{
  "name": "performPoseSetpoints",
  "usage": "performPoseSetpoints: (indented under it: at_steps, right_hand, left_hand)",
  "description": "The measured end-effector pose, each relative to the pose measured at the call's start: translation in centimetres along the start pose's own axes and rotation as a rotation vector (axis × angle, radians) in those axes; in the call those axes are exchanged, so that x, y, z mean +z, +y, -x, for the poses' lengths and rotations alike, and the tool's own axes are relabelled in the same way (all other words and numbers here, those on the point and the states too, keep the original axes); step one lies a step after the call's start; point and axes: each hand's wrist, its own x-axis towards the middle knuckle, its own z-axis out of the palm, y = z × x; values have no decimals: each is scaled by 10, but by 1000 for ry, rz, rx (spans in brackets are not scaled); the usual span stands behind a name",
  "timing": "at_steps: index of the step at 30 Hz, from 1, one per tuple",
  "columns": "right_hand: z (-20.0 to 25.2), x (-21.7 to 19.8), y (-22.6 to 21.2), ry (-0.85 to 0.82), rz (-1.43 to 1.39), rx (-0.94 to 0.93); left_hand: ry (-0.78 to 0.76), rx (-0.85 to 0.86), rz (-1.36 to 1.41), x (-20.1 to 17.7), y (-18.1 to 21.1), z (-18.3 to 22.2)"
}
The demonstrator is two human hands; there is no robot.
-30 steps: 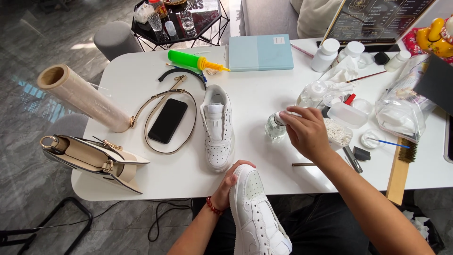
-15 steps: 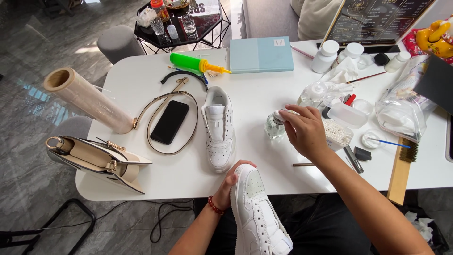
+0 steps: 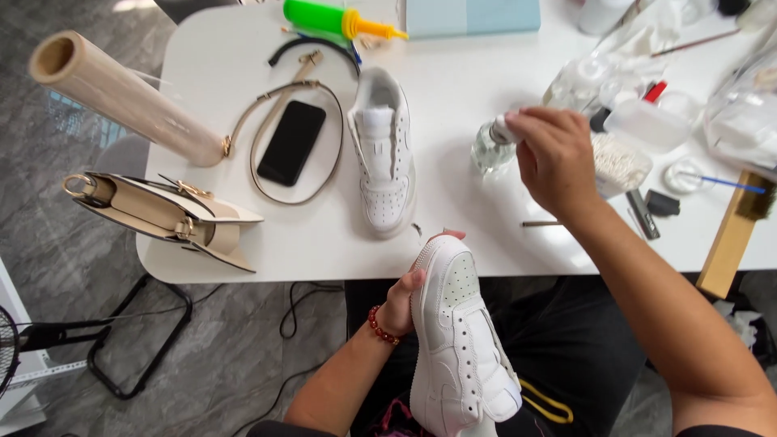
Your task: Cleaning and detailing a white sneaker using a fine tool and solvent.
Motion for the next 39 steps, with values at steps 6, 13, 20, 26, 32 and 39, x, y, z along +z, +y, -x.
performPoseSetpoints:
  at_steps: [6, 13, 20, 26, 32, 39]
  right_hand:
    - [-3, -1, -5, 6, -22, -1]
    - [-2, -3, -7, -24, -62, 47]
    - [64, -66, -101, 204, -666, 475]
    - [106, -82, -164, 284, -868, 521]
    - [98, -88, -171, 297, -623, 187]
    - [84, -103, -180, 253, -536, 176]
  left_hand:
    - [-14, 2, -8, 24, 6, 14]
    - [-6, 44, 24, 56, 25, 16]
    - [21, 64, -104, 57, 43, 24]
    - [26, -5, -178, 70, 44, 25]
    - [62, -45, -318, 82, 46, 31]
    - [98, 10, -471, 93, 49, 40]
